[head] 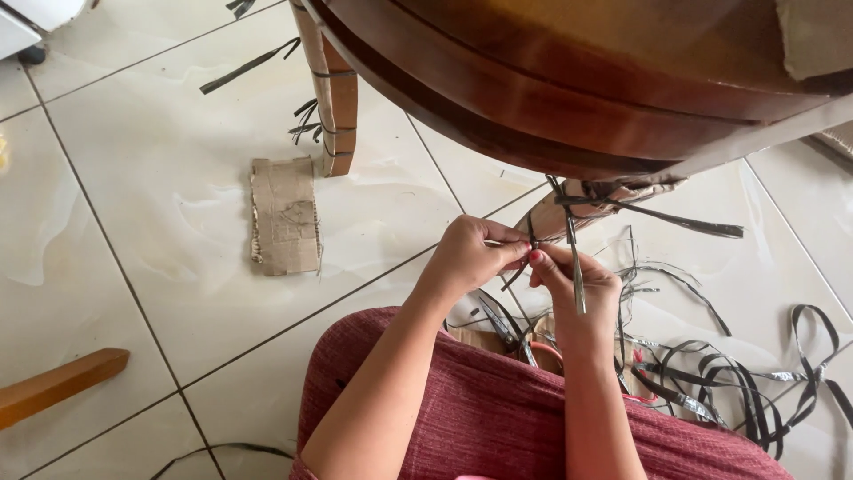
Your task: Wrapping the legs of a wooden chair with protective cardboard and securing them with plastic straps.
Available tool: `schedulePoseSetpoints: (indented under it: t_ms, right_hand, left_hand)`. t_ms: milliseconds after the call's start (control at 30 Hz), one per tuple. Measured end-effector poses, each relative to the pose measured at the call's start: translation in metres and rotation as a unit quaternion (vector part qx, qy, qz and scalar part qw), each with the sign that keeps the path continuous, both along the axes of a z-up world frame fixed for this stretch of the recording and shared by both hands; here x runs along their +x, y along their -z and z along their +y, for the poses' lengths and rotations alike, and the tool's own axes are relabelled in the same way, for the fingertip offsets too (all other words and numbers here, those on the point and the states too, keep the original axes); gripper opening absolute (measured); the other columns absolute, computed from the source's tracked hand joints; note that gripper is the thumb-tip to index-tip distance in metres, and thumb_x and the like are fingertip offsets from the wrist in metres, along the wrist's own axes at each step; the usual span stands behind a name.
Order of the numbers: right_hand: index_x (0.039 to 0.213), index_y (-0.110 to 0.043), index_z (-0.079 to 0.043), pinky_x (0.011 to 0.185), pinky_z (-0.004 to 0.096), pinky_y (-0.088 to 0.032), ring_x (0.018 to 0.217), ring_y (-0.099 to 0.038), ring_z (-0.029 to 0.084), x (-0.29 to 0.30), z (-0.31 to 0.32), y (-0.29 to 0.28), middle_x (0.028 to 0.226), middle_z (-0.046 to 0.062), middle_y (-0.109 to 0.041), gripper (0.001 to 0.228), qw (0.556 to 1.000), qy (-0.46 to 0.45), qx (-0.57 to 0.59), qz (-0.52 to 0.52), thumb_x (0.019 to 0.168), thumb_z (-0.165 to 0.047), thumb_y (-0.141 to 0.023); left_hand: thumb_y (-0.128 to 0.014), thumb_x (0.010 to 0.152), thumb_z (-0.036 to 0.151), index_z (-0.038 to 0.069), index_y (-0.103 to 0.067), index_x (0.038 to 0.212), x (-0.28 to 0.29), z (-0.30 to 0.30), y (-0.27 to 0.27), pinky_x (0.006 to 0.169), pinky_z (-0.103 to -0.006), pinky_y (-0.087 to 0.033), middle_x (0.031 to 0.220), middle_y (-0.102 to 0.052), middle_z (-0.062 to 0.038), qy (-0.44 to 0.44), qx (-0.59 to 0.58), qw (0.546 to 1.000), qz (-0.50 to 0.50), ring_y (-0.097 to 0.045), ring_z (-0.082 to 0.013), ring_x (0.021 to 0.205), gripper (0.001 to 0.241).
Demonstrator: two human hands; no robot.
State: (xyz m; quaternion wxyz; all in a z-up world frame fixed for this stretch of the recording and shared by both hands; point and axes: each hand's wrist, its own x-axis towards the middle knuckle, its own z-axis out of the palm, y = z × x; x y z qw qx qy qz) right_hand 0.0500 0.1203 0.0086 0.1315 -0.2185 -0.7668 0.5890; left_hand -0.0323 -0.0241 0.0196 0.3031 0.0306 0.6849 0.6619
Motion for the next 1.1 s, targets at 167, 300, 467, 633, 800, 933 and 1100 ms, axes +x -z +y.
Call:
schedulePoseSetpoints:
  t_ms: [167, 300, 467, 633, 800, 933, 1100]
  right_hand:
    - [0.1, -0.081, -0.007, 0.066, 0.025, -0.051, 0.06, -0.06, 0.01, 0.001, -0.008, -0.012, 0.061, 0.008, -0.067, 0.015, 0.996, 0.004, 0.09, -0.018, 0.086, -0.012, -0.087]
    - [0.098, -0.082, -0.013, 0.077, 0.031, -0.055, 0.073, -0.071, 0.014, 0.003, -0.01, -0.013, 0.076, 0.007, -0.074, 0.016, 0.981, 0.018, 0.191, 0.001, 0.085, -0.006, -0.085]
    - [0.098, -0.082, -0.01, 0.078, 0.031, -0.056, 0.074, -0.071, 0.015, 0.002, -0.013, 0.006, 0.077, 0.008, -0.075, 0.017, 0.98, 0.05, 0.184, 0.053, 0.085, 0.001, -0.083]
    - [0.095, -0.077, 0.001, 0.077, 0.036, -0.063, 0.072, -0.075, 0.02, -0.004, -0.02, 0.004, 0.077, 0.018, -0.075, 0.012, 0.995, 0.071, 0.029, 0.06, 0.085, 0.004, -0.082]
    - [0.1, -0.071, 0.008, 0.086, 0.044, -0.065, 0.081, -0.074, 0.022, -0.003, -0.029, 0.004, 0.086, 0.022, -0.074, 0.014, 0.976, 0.112, -0.17, 0.079, 0.088, 0.004, -0.077]
    - [0.1, -0.07, 0.01, 0.086, 0.041, -0.067, 0.08, -0.075, 0.023, -0.003, -0.032, 0.003, 0.085, 0.02, -0.073, 0.012, 0.959, 0.134, -0.234, 0.085, 0.09, 0.005, -0.073]
    - [0.098, -0.071, 0.009, 0.072, 0.034, -0.065, 0.071, -0.072, 0.022, -0.007, -0.025, 0.026, 0.08, 0.02, -0.07, 0.015, 0.938, 0.163, -0.287, 0.11, 0.086, 0.006, -0.08]
  left_hand:
    - [-0.076, 0.086, 0.02, 0.003, -0.079, 0.1, -0.004, 0.002, 0.004, 0.071, -0.0326, -0.065, 0.086, -0.078, -0.016, 0.002, -0.03, 0.999, 0.011, -0.079, -0.0238, 0.081, 0.022]
    - [-0.075, 0.082, 0.037, 0.012, -0.081, 0.098, -0.004, 0.006, 0.009, 0.072, -0.0335, -0.062, 0.079, -0.078, -0.005, 0.015, -0.11, 0.992, 0.058, -0.078, -0.0204, 0.082, 0.03]
    - [-0.071, 0.087, 0.036, 0.011, -0.08, 0.103, -0.004, 0.004, 0.0, 0.077, -0.0343, -0.062, 0.083, -0.079, -0.006, 0.049, -0.136, 0.986, 0.086, -0.078, -0.0217, 0.09, 0.031]
    - [-0.068, 0.088, 0.035, 0.005, -0.078, 0.105, -0.002, -0.003, -0.011, 0.081, -0.0382, -0.062, 0.09, -0.08, -0.011, 0.065, -0.139, 0.984, 0.094, -0.077, -0.027, 0.097, 0.036]
    - [-0.071, 0.088, 0.034, 0.004, -0.078, 0.105, 0.0, -0.003, -0.012, 0.084, -0.0398, -0.062, 0.092, -0.08, -0.012, 0.058, -0.151, 0.98, 0.119, -0.077, -0.0278, 0.1, 0.036]
    - [-0.071, 0.088, 0.034, 0.004, -0.078, 0.105, -0.001, -0.002, -0.01, 0.086, -0.0399, -0.062, 0.094, -0.08, -0.013, 0.064, -0.152, 0.977, 0.132, -0.077, -0.0273, 0.101, 0.036]
    - [-0.071, 0.087, 0.037, 0.006, -0.078, 0.107, -0.001, -0.004, -0.015, 0.086, -0.0388, -0.062, 0.094, -0.08, -0.009, 0.07, -0.154, 0.977, 0.128, -0.077, -0.0243, 0.1, 0.037]
